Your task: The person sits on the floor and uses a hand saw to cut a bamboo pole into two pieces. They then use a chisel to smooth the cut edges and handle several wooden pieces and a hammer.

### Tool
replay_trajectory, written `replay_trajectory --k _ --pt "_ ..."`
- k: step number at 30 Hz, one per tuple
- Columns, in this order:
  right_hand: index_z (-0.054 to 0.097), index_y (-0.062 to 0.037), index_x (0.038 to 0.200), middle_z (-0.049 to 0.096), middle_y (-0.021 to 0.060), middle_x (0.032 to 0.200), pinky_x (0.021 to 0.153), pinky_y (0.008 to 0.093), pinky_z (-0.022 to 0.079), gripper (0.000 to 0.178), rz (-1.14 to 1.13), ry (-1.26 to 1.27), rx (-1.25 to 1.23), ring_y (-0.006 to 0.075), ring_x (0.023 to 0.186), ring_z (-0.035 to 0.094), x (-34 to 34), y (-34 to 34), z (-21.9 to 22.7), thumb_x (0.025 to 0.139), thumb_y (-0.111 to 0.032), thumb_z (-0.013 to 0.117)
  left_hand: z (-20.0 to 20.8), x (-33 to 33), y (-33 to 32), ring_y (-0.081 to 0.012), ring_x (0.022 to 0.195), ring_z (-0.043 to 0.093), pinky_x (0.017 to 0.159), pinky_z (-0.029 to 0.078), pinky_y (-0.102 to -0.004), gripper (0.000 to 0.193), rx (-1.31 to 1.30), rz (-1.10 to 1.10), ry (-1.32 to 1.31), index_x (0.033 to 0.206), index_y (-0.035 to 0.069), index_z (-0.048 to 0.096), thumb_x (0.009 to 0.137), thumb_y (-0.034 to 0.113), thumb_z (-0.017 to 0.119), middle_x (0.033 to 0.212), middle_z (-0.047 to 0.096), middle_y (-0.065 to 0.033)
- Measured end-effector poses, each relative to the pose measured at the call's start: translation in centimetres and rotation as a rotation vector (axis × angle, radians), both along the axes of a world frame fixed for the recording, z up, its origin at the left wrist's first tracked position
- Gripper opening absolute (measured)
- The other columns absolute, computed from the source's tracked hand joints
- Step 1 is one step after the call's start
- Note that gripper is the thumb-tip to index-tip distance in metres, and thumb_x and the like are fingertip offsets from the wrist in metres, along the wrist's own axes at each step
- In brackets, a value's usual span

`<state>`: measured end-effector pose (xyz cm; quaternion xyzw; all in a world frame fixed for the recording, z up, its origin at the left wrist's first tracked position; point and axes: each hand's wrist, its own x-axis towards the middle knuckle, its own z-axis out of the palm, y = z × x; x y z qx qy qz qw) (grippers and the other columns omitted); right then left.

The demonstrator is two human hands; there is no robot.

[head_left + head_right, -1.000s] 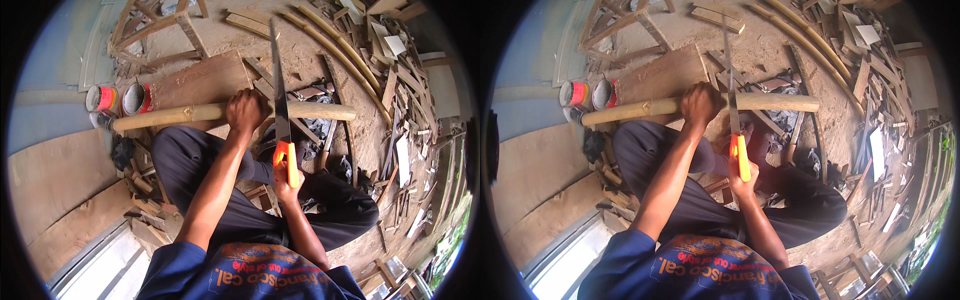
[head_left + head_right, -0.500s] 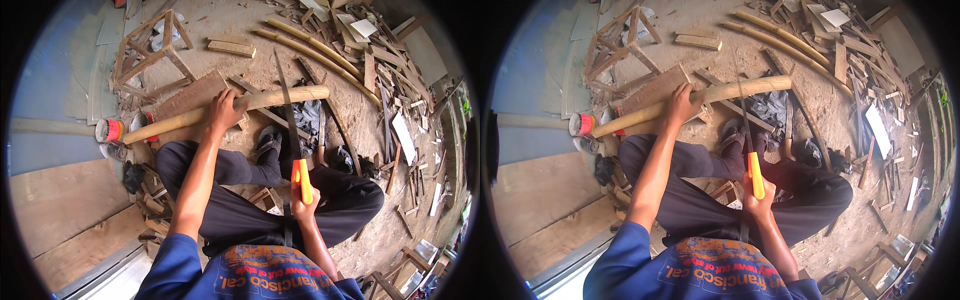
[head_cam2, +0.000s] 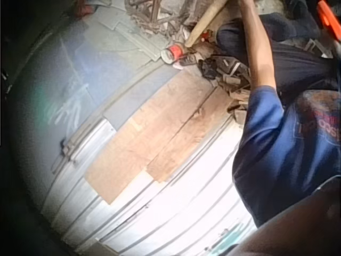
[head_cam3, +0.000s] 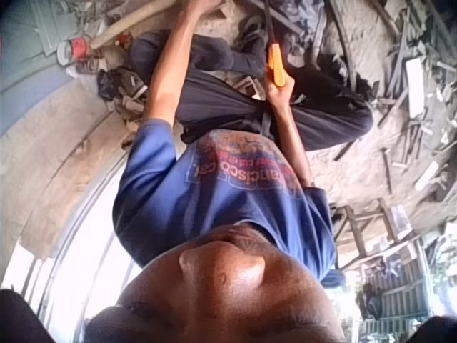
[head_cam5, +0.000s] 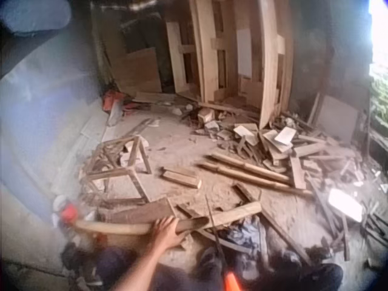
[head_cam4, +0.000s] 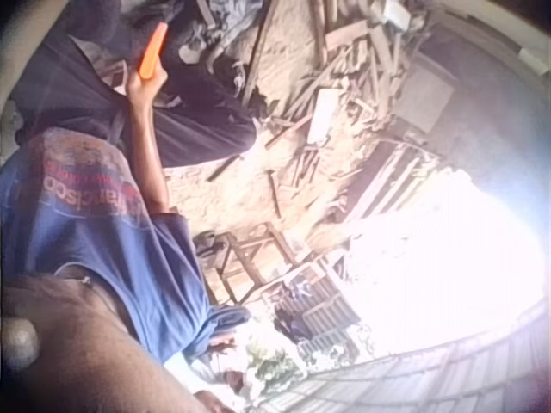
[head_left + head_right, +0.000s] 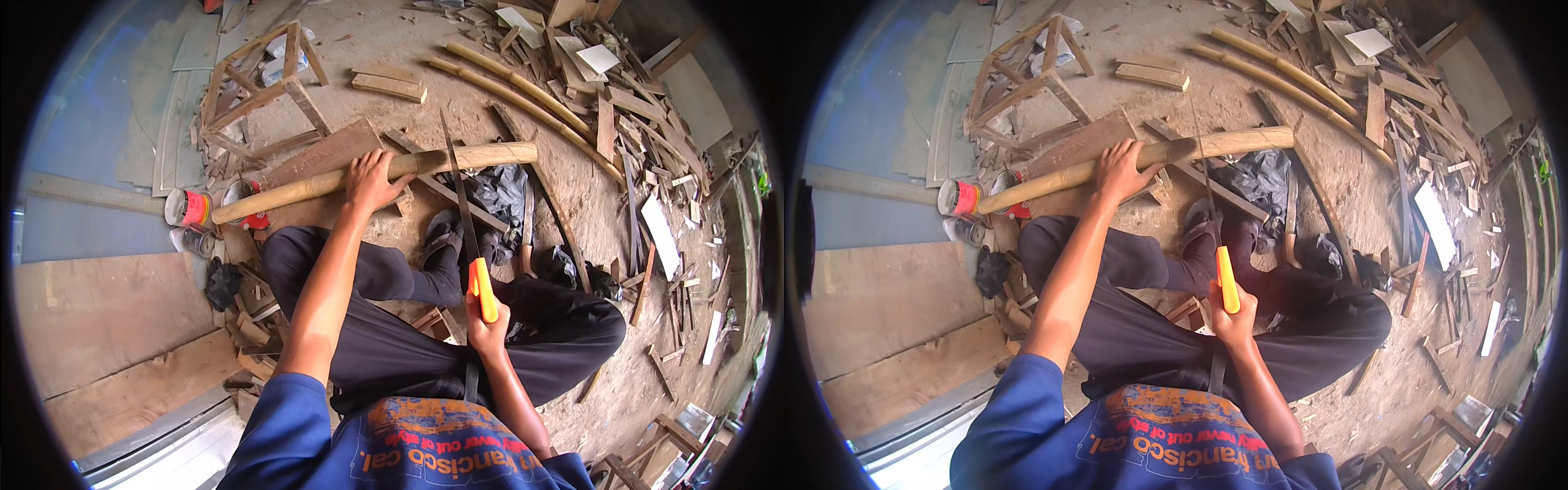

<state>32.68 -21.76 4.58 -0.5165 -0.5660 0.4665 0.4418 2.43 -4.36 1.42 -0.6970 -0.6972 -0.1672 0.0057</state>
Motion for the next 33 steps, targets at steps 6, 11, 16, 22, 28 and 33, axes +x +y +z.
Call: replay_trajectory --k 6,11,16,22,28,33 --pt "0.063 0.0026 0.085 0.052 -0.0035 0.061 0.051 0.0249 0.038 0.012 -0.004 0.051 -0.072 0.0029 0.058 0.046 -0.2 -0.2 -0.5 0.094 -0.006 0.065 -0.5 0.0 0.2 -0.0284 0.114 0.059 0.097 0.041 -0.0449 0.064 0.016 0.014 0.009 0.117 0.01 0.064 0.082 0.064 0.066 0.117 0.063 -0.0108" --pt "0.062 0.0022 0.086 0.052 -0.0066 0.064 0.052 0.0233 0.036 0.014 0.009 0.11 -0.152 0.0018 0.059 0.044 -0.6 0.7 -0.7 0.095 -0.009 0.065 -0.7 -1.0 1.4 -0.0287 0.119 0.057 0.101 0.04 -0.0472 0.071 -0.038 0.007 0.0 0.119 0.01 0.062 0.081 0.071 0.062 0.122 0.062 -0.0117" --pt "0.063 0.0021 0.088 0.051 -0.0069 0.066 0.053 0.0226 0.035 0.015 -0.013 0.111 -0.135 0.0013 0.062 0.042 -1.7 2.3 -0.8 0.096 -0.01 0.064 -0.2 -1.7 2.5 -0.0313 0.12 0.057 0.102 0.04 -0.0473 0.077 -0.13 0.01 -0.058 0.12 0.009 0.061 0.081 0.075 0.058 0.124 0.062 -0.0134" --pt "0.064 0.0023 0.088 0.051 -0.0076 0.067 0.054 0.0222 0.036 0.016 -0.014 0.103 -0.132 0.0014 0.063 0.042 -2.9 3.3 -0.6 0.096 -0.012 0.066 -0.2 -2.0 3.2 -0.0331 0.122 0.056 0.103 0.042 -0.0479 0.079 -0.154 0.007 -0.065 0.12 0.007 0.064 0.082 0.076 0.056 0.126 0.062 -0.0147" --pt "0.063 0.0019 0.085 0.049 -0.0075 0.065 0.053 0.0224 0.035 0.017 -0.012 0.087 -0.104 0.0016 0.062 0.04 -3.8 3.7 0.0 0.096 -0.011 0.066 -0.1 -2.0 3.2 -0.0332 0.121 0.057 0.101 0.044 -0.0479 0.077 -0.165 0.015 -0.098 0.12 0.008 0.064 0.081 0.074 0.059 0.125 0.062 -0.0151" --pt "0.062 0.0021 0.081 0.047 -0.0033 0.056 0.049 0.0246 0.035 0.019 -0.012 -0.055 0.01 0.0022 0.057 0.04 -3.6 3.9 -0.2 0.093 -0.011 0.069 -0.6 -1.0 1.9 -0.0302 0.123 0.054 0.102 0.041 -0.0487 0.076 -0.081 0.011 0.043 0.121 0.009 0.063 0.076 0.07 0.068 0.123 0.06 -0.0118"
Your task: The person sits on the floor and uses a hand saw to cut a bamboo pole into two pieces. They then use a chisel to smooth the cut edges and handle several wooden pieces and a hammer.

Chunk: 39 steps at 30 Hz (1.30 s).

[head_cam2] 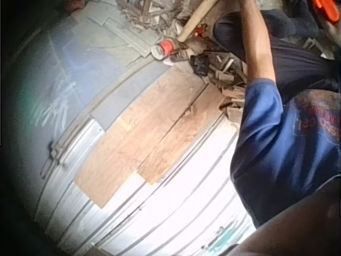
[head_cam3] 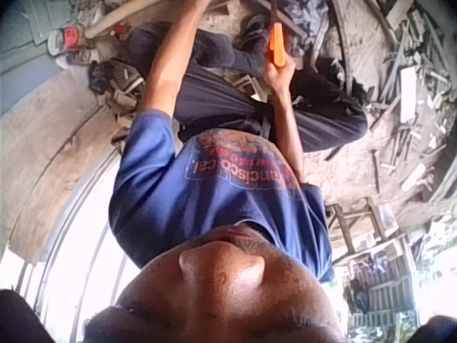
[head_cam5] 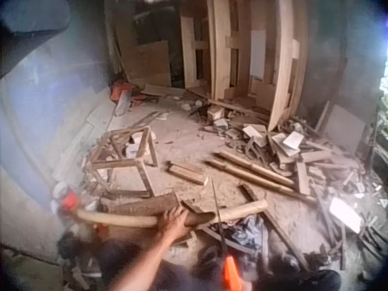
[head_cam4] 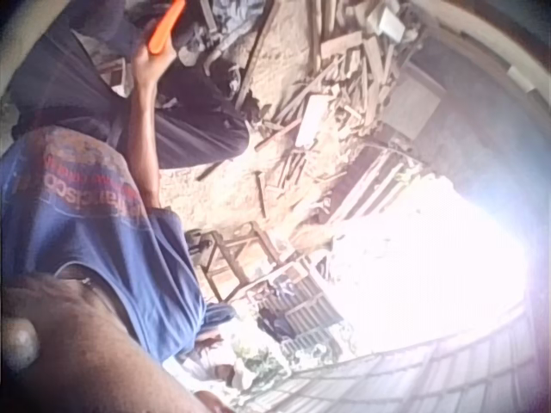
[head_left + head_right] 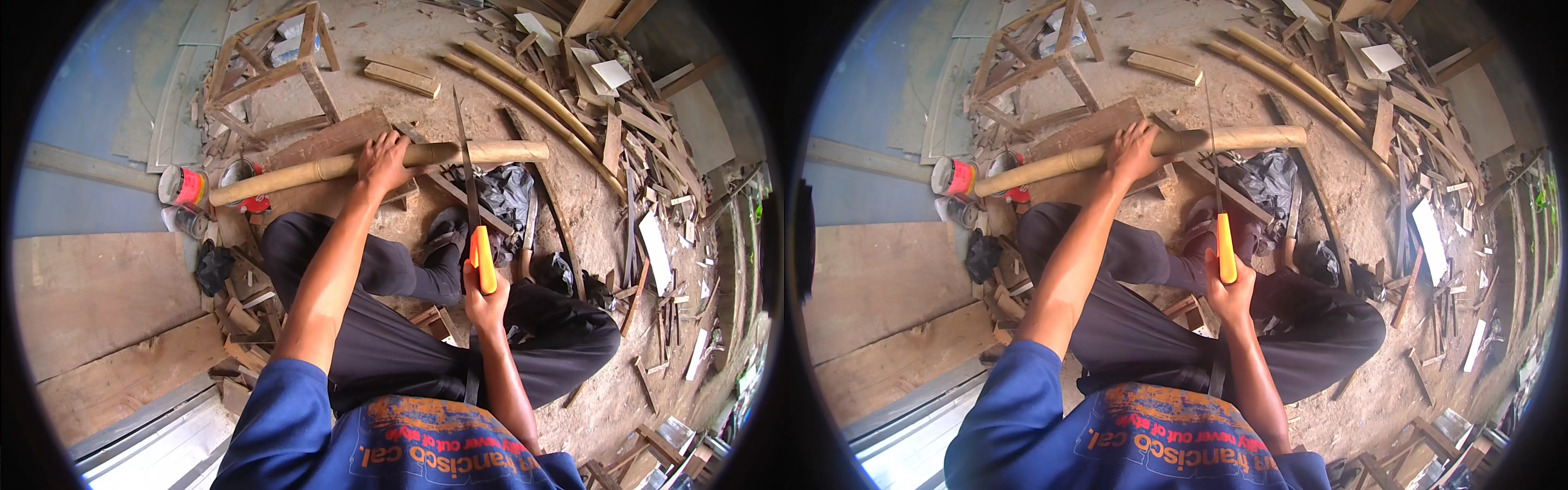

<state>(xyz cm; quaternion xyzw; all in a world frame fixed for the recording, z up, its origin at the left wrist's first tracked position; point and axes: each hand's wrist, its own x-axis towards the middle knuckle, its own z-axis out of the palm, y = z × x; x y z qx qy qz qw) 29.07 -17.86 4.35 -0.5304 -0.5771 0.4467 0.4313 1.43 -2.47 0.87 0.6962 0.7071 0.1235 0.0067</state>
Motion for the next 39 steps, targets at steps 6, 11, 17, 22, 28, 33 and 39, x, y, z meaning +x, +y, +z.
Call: replay_trajectory --k 6,11,17,22,28,33,39 --pt "0.059 0.003 0.077 0.046 -0.0015 0.054 0.047 0.0262 0.034 0.023 0.039 0.035 -0.044 0.0024 0.055 0.039 -1.1 -0.4 3.4 0.093 -0.011 0.069 -0.4 1.9 -1.5 -0.0281 0.119 0.055 0.1 0.04 -0.0476 0.076 0.071 0.086 0.048 0.115 0.007 0.064 0.07 0.069 0.073 0.119 0.061 -0.0102" --pt "0.061 0.0039 0.079 0.044 -0.0022 0.056 0.048 0.0257 0.034 0.022 0.101 -0.005 -0.118 0.0026 0.057 0.039 -1.3 0.0 5.7 0.094 -0.01 0.068 -0.8 2.5 -1.8 -0.0285 0.121 0.055 0.103 0.041 -0.0514 0.078 0.109 0.155 0.053 0.115 0.006 0.064 0.071 0.07 0.071 0.12 0.062 -0.0115" --pt "0.063 0.0044 0.083 0.05 -0.0001 0.057 0.05 0.0256 0.037 0.022 0.149 -0.072 -0.152 0.0026 0.058 0.042 0.0 0.5 8.3 0.095 -0.013 0.066 -1.6 1.5 -1.2 -0.0279 0.12 0.057 0.102 0.043 -0.0535 0.082 0.083 0.125 0.08 0.116 0.005 0.065 0.072 0.074 0.067 0.119 0.064 -0.0119" --pt "0.062 0.0046 0.084 0.051 0.0019 0.057 0.051 0.0256 0.039 0.021 0.152 -0.104 -0.277 0.0039 0.057 0.044 1.0 0.3 10.7 0.095 -0.014 0.066 0.3 1.8 -0.9 -0.0292 0.119 0.056 0.099 0.042 -0.0509 0.069 -0.01 0.075 0.033 0.112 0.006 0.067 0.082 0.068 0.061 0.12 0.063 -0.0137" --pt "0.064 0.0042 0.087 0.052 -0.0014 0.059 0.051 0.0254 0.038 0.021 0.151 -0.148 -0.374 0.0036 0.058 0.042 0.5 0.8 13.4 0.095 -0.015 0.065 -1.1 0.9 -0.9 -0.028 0.096 0.062 0.085 0.048 -0.0472 0.028 0.23 0.114 -0.073 0.089 0.006 0.067 0.096 0.03 0.052 0.092 0.061 -0.0099" --pt "0.064 0.0046 0.089 0.051 -0.0018 0.06 0.052 0.0245 0.039 0.02 0.148 -0.241 -0.41 0.0033 0.059 0.043 -1.4 2.1 15.4 0.095 -0.015 0.065 -1.7 1.7 0.1 -0.0247 0.089 0.064 0.082 0.049 -0.0403 0.028 0.233 0.252 -0.073 0.073 0.008 0.066 0.092 0.024 0.053 0.085 0.063 -0.0084" --pt "0.065 0.0026 0.084 0.052 -0.0062 0.061 0.047 0.0243 0.034 0.019 0.085 -0.108 -0.434 0.0011 0.055 0.042 -3.5 8.4 14.7 0.095 -0.012 0.064 -1.6 1.5 0.3 -0.0224 0.079 0.061 0.071 0.046 -0.0377 0.026 0.396 0.203 0.017 0.065 0.011 0.061 0.088 0.021 0.057 0.076 0.058 -0.0057"
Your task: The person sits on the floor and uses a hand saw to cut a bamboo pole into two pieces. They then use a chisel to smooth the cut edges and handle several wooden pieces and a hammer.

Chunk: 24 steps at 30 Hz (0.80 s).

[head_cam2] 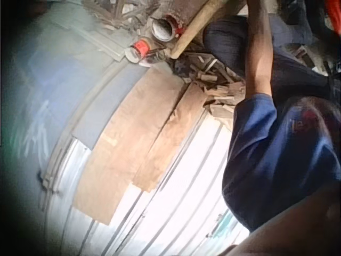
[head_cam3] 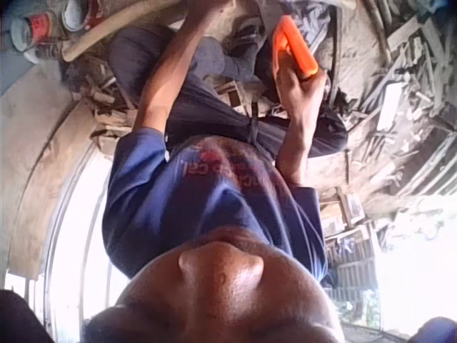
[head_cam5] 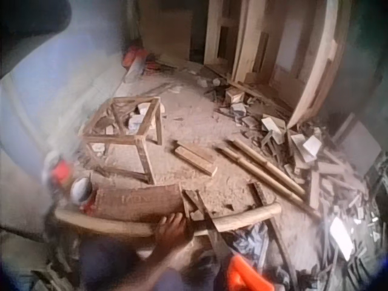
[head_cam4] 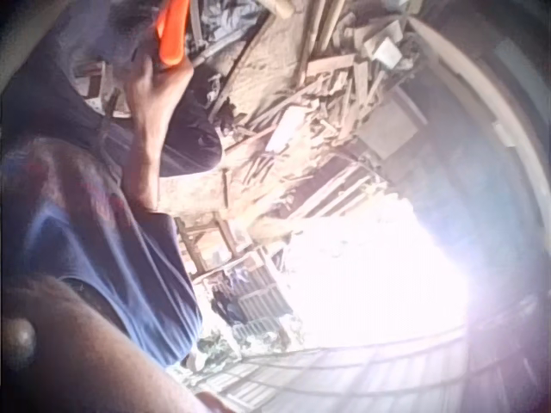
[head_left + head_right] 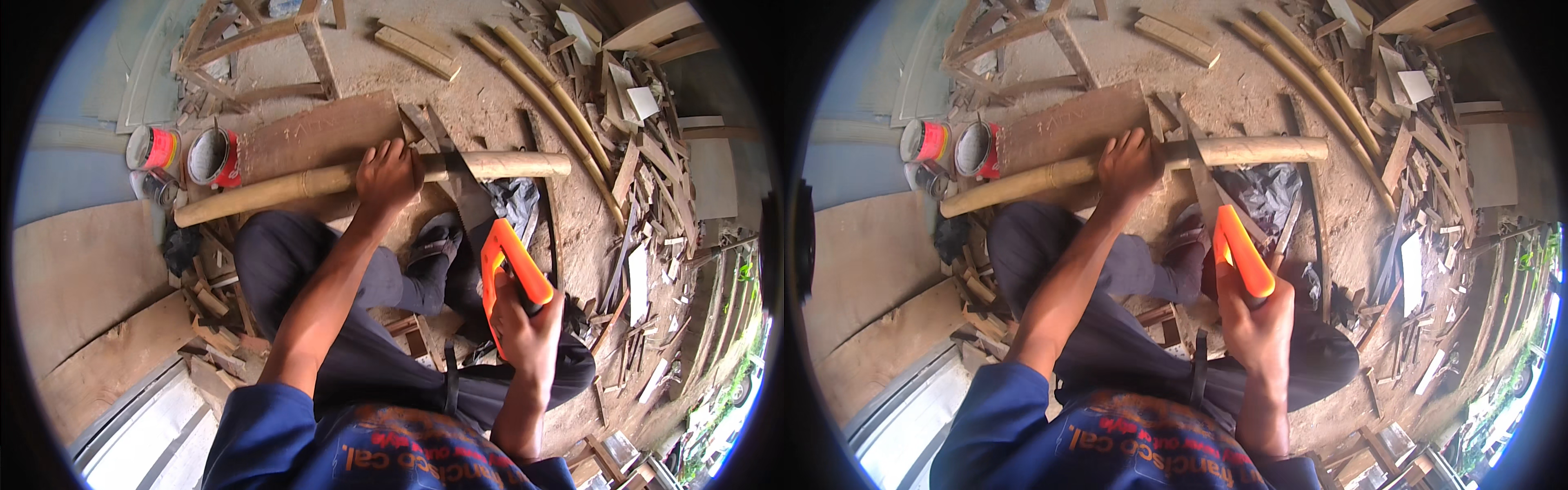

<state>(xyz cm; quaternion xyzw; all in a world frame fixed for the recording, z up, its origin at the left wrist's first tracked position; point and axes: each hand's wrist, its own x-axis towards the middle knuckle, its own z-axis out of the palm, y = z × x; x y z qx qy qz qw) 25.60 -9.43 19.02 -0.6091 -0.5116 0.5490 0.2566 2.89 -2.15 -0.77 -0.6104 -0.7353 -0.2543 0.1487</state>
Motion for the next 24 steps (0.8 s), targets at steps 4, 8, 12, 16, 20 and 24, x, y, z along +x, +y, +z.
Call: replay_trajectory --k 4,8,12,16,20,24 --pt "0.064 0.0018 0.081 0.054 -0.0062 0.061 0.048 0.0248 0.035 0.02 0.06 0.021 -0.032 0.0024 0.056 0.045 -0.1 -0.6 -0.8 0.093 -0.014 0.068 -0.4 0.1 -0.8 -0.0226 0.078 0.061 0.069 0.045 -0.0376 0.023 -0.012 0.033 0.005 0.067 0.01 0.063 0.087 0.021 0.059 0.076 0.058 -0.0059" --pt "0.06 -0.0003 0.076 0.051 -0.002 0.057 0.048 0.0265 0.036 0.023 0.051 0.026 0.251 0.0044 0.054 0.044 2.3 -5.9 -11.2 0.094 -0.012 0.065 0.1 1.1 -0.4 -0.0249 0.08 0.062 0.071 0.044 -0.0401 0.019 0.004 0.07 -0.016 0.077 0.007 0.068 0.089 0.02 0.059 0.078 0.059 -0.0077" --pt "0.061 0.0006 0.078 0.052 0.0044 0.058 0.05 0.0283 0.04 0.021 0.07 0.138 0.256 0.0064 0.053 0.047 4.7 -8.1 -17.6 0.094 -0.012 0.067 0.4 1.8 -0.7 -0.027 0.081 0.063 0.074 0.044 -0.0427 0.022 -0.008 0.101 -0.005 0.08 0.006 0.067 0.092 0.02 0.055 0.081 0.061 -0.0096" --pt "0.06 -0.0002 0.077 0.057 0.0146 0.06 0.049 0.0336 0.044 0.021 0.067 -0.003 0.466 0.0238 0.047 0.056 2.4 -6.6 -13.0 0.09 -0.012 0.071 0.1 1.3 0.0 -0.0279 0.091 0.065 0.082 0.046 -0.0435 0.023 -0.098 0.14 -0.007 0.085 0.006 0.07 0.091 0.022 0.054 0.09 0.067 -0.0106" --pt "0.057 -0.0015 0.073 0.054 0.0144 0.057 0.048 0.0367 0.043 0.024 0.079 -0.023 0.698 0.0339 0.048 0.056 1.9 -7.9 -16.4 0.087 -0.013 0.073 0.7 1.3 0.2 -0.0288 0.1 0.066 0.091 0.047 -0.0443 0.022 -0.152 0.163 -0.051 0.091 0.006 0.072 0.089 0.02 0.055 0.098 0.07 -0.0118" --pt "0.06 -0.0003 0.078 0.055 0.0112 0.057 0.048 0.0335 0.042 0.018 -0.016 0.11 0.532 0.0201 0.046 0.055 1.3 -8.1 -15.9 0.089 -0.01 0.071 0.6 0.9 0.8 -0.0304 0.097 0.067 0.089 0.049 -0.046 0.027 -0.208 0.176 -0.14 0.088 0.005 0.073 0.094 0.023 0.053 0.097 0.071 -0.0136"
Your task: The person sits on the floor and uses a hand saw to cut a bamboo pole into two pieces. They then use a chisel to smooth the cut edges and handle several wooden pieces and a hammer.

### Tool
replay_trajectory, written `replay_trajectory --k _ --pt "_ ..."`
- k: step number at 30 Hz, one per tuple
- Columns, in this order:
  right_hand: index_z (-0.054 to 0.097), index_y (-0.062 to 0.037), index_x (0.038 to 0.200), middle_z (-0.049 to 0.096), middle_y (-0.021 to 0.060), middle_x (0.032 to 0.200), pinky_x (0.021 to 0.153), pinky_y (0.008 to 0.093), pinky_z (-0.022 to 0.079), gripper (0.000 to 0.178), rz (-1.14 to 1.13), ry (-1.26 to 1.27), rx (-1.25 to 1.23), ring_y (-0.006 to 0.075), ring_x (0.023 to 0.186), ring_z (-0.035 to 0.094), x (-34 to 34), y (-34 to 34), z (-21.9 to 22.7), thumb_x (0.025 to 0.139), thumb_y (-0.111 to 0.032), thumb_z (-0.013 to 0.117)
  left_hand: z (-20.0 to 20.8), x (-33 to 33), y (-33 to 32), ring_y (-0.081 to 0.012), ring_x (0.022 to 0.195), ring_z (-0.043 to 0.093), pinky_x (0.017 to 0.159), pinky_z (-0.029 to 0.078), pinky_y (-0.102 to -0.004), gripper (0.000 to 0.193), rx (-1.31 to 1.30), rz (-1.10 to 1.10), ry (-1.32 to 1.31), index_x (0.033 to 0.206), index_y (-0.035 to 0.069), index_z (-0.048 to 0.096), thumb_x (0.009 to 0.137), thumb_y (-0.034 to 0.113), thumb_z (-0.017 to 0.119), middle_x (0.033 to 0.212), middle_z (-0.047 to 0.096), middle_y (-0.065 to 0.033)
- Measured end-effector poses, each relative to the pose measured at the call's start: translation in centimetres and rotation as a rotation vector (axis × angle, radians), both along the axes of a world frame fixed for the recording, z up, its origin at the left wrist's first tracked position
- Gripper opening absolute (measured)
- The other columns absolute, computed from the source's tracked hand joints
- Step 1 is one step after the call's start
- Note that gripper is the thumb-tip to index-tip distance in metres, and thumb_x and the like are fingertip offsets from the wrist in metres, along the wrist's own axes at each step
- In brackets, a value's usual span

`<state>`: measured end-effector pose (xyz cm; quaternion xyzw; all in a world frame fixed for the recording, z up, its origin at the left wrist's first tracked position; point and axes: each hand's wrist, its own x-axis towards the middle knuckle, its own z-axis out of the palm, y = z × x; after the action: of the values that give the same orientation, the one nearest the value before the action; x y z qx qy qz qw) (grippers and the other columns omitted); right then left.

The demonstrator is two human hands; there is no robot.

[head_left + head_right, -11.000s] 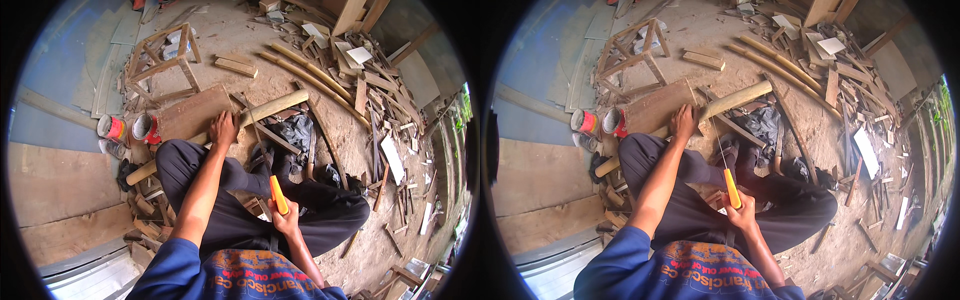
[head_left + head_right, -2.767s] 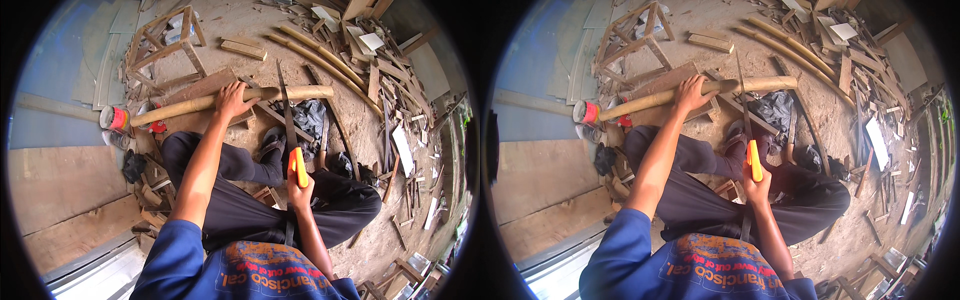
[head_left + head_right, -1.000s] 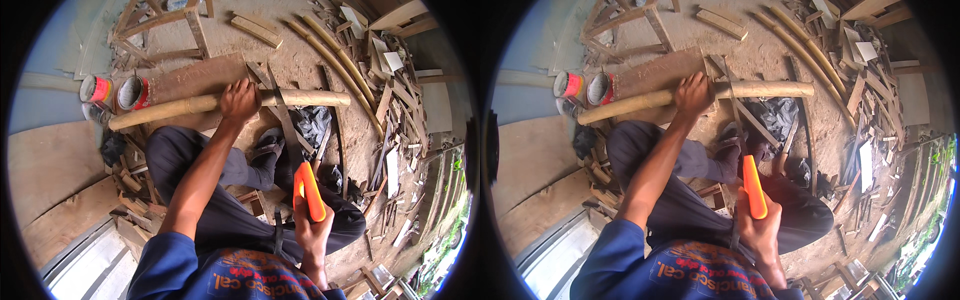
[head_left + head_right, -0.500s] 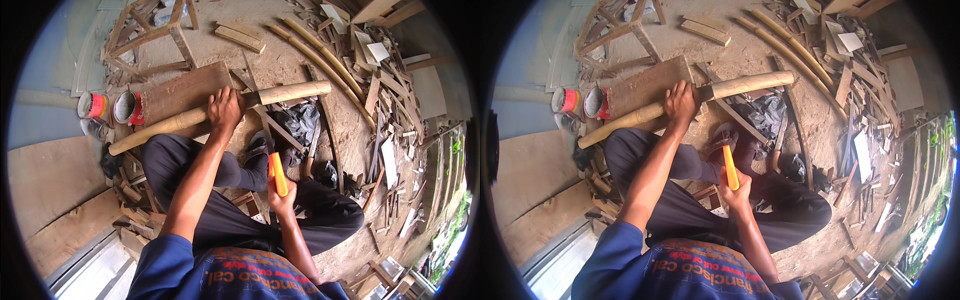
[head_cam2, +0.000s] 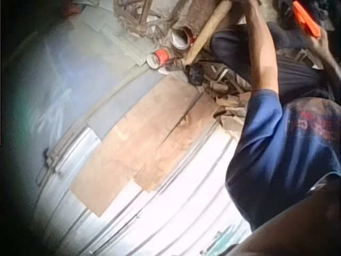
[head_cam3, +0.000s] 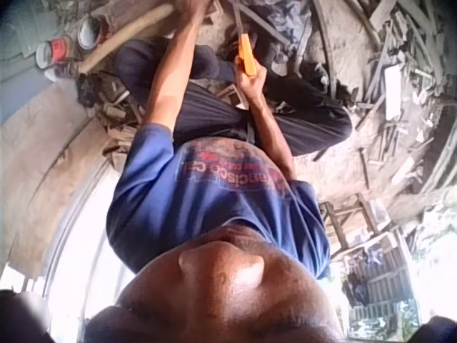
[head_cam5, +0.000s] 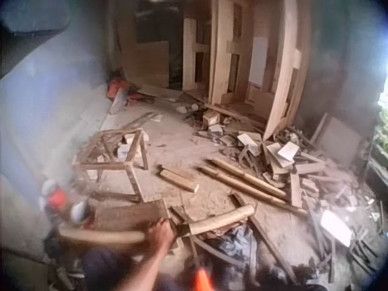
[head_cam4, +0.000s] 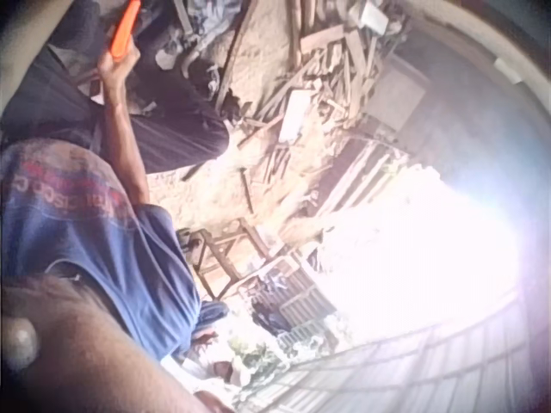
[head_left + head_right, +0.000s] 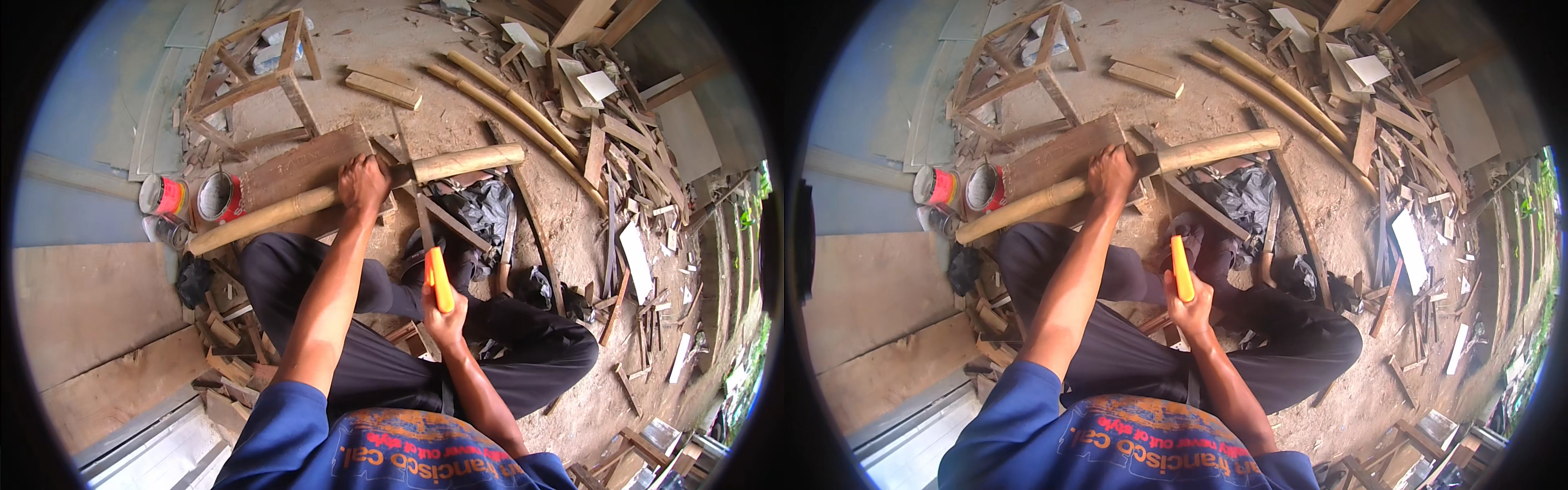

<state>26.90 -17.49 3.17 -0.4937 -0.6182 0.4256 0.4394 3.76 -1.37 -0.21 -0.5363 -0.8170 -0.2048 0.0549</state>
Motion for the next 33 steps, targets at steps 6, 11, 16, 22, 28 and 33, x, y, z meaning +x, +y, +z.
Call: replay_trajectory --k 6,11,16,22,28,33 --pt "0.059 0.0011 0.075 0.051 0.0084 0.054 0.047 0.0306 0.039 0.026 -0.013 -0.091 -0.066 0.0097 0.049 0.047 -0.3 0.9 3.4 0.092 -0.015 0.071 0.3 0.6 -1.7 -0.0281 0.104 0.064 0.093 0.046 -0.0486 0.025 0.02 -0.19 0.043 0.101 0.008 0.068 0.097 0.028 0.053 0.105 0.066 -0.0086" --pt "0.055 -0.0011 0.07 0.05 0.0122 0.055 0.047 0.0365 0.04 0.026 -0.015 -0.057 0.106 0.0306 0.045 0.053 -0.5 0.4 -0.6 0.087 -0.009 0.073 -1.1 -1.2 0.0 -0.0274 0.114 0.064 0.098 0.048 -0.0525 0.025 -0.094 -0.221 0.074 0.104 0.006 0.069 0.093 0.014 0.049 0.121 0.067 -0.0077" --pt "0.054 -0.0017 0.07 0.051 0.0129 0.058 0.047 0.0377 0.04 0.026 0.043 -0.103 0.215 0.0319 0.047 0.053 -0.4 2.6 -3.3 0.084 -0.01 0.074 -0.4 -2.4 1.8 -0.0391 0.079 0.072 0.074 0.06 -0.0463 0.024 -0.118 -0.143 -0.095 0.088 0.001 0.072 0.089 0.012 0.051 0.096 0.072 -0.0208" --pt "0.055 -0.0012 0.072 0.049 0.0105 0.058 0.048 0.0354 0.039 0.024 0.037 -0.007 0.168 0.0264 0.046 0.05 -1.5 3.7 -3.7 0.088 -0.009 0.071 1.0 -2.5 2.7 -0.0393 0.082 0.071 0.073 0.059 -0.0459 0.016 -0.176 -0.119 -0.137 0.085 0.004 0.072 0.082 0.013 0.059 0.095 0.072 -0.0172" --pt "0.058 -0.0003 0.076 0.05 0.0049 0.058 0.048 0.0289 0.038 0.02 0.107 0.05 0.004 0.0105 0.049 0.045 -1.9 3.8 -2.2 0.093 -0.007 0.066 -0.9 -2.5 2.0 -0.0365 0.087 0.07 0.079 0.057 -0.0453 0.016 0.038 -0.207 -0.056 0.089 0.004 0.072 0.081 0.011 0.06 0.094 0.071 -0.0144" --pt "0.064 0.0018 0.083 0.053 -0.0043 0.061 0.049 0.0245 0.035 0.018 0.103 0.189 -0.234 0.002 0.058 0.044 -1.1 3.8 1.3 0.096 -0.012 0.066 -1.0 -1.9 0.9 -0.0353 0.094 0.069 0.086 0.054 -0.0461 0.021 0.037 -0.198 -0.035 0.089 0.003 0.071 0.088 0.016 0.055 0.096 0.07 -0.0188"
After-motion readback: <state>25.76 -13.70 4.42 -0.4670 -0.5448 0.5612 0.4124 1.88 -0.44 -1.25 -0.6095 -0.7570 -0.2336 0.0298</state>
